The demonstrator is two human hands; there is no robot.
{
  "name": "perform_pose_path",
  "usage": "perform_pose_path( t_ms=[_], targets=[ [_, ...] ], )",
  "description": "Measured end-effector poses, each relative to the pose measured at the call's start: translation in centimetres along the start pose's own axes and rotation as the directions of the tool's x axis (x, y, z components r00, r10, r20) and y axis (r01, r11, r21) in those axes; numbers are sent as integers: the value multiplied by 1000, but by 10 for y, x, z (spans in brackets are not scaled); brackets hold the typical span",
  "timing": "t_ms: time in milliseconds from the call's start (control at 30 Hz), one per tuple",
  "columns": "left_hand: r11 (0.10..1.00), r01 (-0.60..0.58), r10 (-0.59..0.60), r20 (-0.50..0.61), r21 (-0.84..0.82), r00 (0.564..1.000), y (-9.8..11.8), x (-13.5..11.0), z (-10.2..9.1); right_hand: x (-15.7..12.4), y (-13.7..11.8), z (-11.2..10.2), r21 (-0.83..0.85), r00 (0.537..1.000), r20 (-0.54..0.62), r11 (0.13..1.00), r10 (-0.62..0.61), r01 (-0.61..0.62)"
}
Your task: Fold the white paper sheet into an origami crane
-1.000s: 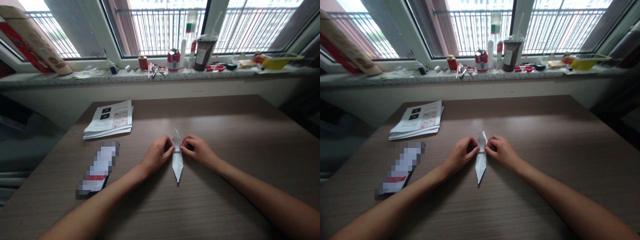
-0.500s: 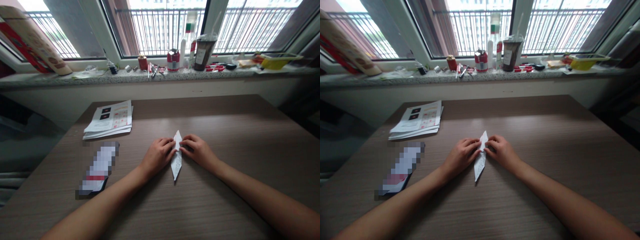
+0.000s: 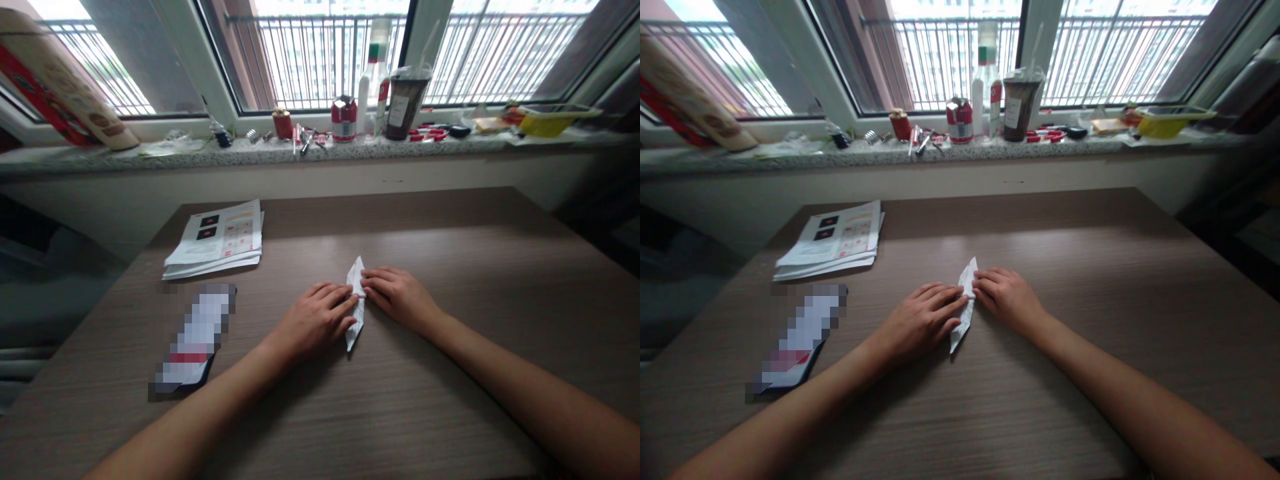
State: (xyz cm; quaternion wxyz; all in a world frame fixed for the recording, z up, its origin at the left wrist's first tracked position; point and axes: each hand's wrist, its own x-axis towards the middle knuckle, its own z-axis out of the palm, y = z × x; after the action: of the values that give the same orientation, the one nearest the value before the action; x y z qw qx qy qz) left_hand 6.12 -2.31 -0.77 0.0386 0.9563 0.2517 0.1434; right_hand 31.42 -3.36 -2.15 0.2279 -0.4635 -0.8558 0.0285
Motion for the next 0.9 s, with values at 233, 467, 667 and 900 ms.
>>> perform_pose_path(
  t_ms=[233,467,667,900],
  targets=[
    [991,58,-52,58,-121,997,-1,1,-9,4,7,-7,-4,995,83,998,-63,63],
    [997,35,-33,24,-63,999,1,-2,-5,6,17,2,79,954,235,982,-186,172],
    [998,59,-59,14,-9,998,2,-3,-6,6,18,4,70,966,218,989,-141,129],
    [995,100,-100,41,12,994,-3,-3,-8,0,12,-4,-94,983,177,994,-41,59]
  ],
)
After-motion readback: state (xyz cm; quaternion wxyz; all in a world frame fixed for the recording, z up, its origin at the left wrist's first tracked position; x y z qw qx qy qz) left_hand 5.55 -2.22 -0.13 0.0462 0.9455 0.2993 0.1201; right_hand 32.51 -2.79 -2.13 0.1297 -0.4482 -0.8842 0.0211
